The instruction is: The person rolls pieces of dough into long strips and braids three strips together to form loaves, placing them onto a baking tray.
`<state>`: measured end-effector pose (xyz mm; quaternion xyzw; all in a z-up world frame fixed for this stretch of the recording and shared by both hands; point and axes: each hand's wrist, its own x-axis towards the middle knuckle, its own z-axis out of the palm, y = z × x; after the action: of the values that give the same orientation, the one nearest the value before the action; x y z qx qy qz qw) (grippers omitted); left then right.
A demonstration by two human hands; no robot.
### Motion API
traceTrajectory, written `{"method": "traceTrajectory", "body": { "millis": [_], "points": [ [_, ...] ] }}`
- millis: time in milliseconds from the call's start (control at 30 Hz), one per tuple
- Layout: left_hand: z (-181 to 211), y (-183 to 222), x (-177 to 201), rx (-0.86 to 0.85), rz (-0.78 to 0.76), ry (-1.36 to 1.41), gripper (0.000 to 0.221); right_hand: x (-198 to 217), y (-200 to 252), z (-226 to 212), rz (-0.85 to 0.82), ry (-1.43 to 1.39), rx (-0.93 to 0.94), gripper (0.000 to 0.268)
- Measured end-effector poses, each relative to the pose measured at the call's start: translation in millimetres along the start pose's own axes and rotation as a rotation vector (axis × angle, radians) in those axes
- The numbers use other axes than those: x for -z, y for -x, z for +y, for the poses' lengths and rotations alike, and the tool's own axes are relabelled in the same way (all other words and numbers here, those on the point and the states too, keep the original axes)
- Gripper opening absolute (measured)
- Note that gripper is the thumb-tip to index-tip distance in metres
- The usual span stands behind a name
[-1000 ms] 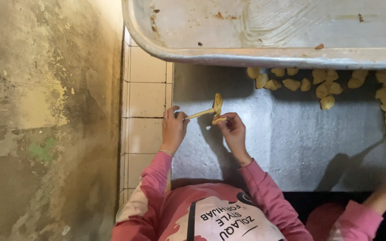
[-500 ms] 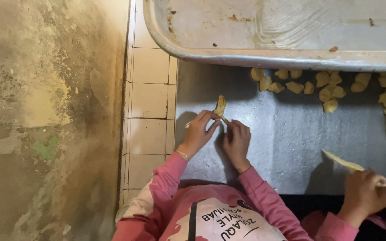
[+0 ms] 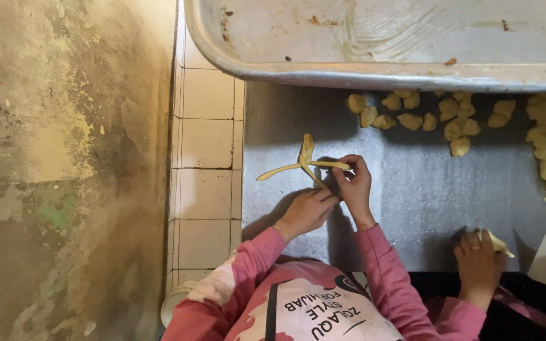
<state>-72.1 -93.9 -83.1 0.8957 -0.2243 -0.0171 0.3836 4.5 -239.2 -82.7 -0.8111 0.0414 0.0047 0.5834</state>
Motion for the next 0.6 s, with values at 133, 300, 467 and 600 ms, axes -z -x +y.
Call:
{"method": "traceTrajectory", "body": {
  "millis": [133, 300, 467, 600],
  "points": [
    [-49.4, 32.6, 20.6, 0.167, 0.359, -0.245, 0.037, -27.5, 20.1, -9.4, -0.030, -0.104, -0.054, 0.030],
    [-83.4, 62.9, 59.9, 0.514, 0.401, -0.286, 0.037, -75.8, 62.6, -2.4, -0.187, 0.062, 0.079, 0.021],
    [-95.4, 35.1, 60.1, 0.424, 0.531, -0.141, 0.014, -72.5, 88.2, 26.2, -0.260, 0.363, 0.684, 0.037],
    [-69.5, 9.6, 47.2, 0.255, 0.619, 0.096, 0.012, -35.1, 80.9, 21.1, -0.024, 0.556, 0.506, 0.037]
  ]
}}
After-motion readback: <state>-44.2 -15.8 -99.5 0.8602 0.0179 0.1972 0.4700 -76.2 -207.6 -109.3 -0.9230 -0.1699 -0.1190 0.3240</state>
